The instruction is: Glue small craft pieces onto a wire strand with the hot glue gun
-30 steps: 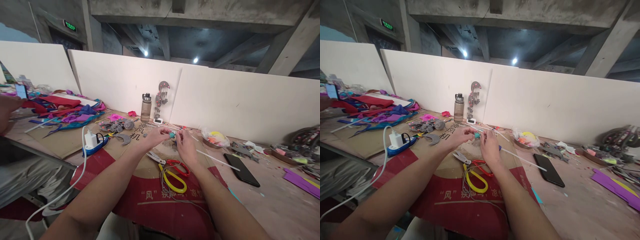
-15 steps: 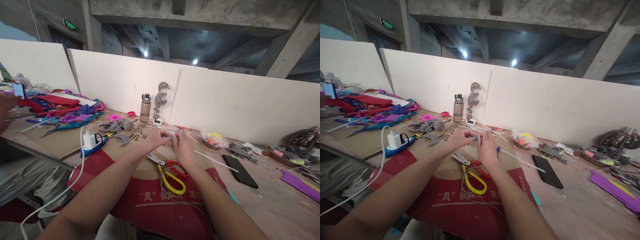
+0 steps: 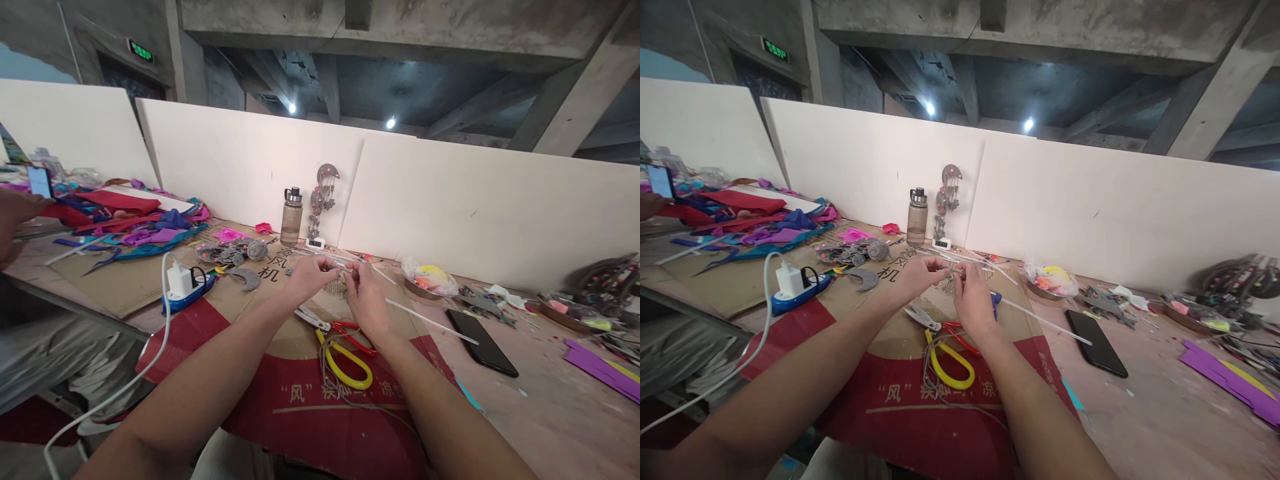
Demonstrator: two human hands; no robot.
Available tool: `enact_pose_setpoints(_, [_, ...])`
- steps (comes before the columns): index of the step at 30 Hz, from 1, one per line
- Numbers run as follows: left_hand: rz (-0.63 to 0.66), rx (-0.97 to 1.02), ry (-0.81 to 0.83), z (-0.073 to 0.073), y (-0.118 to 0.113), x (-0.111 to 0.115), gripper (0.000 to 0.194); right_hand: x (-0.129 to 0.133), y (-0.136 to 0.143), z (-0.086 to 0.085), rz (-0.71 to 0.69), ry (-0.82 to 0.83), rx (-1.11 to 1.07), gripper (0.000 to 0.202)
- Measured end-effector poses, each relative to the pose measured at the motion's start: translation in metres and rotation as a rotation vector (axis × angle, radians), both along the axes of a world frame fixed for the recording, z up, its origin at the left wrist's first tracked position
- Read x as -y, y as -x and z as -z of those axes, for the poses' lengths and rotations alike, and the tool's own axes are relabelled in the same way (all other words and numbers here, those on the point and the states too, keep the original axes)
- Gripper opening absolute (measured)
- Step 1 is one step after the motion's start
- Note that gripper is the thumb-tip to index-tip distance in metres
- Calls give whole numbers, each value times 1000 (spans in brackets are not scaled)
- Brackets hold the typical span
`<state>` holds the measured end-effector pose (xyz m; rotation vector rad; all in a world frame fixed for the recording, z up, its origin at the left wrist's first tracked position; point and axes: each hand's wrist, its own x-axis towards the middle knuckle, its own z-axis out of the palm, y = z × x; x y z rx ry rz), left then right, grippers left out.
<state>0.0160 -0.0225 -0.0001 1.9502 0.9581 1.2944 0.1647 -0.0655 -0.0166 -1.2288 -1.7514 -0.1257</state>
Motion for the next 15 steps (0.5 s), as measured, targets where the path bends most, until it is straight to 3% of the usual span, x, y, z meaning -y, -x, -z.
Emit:
enact_pose_setpoints(6, [-19, -24, -30, 2, -1, -2, 11, 2, 0, -1, 7, -28, 12, 9])
enact_pose_setpoints(15, [-60, -25, -100, 3, -2, 0, 6, 4, 0, -3, 30, 9, 38, 20])
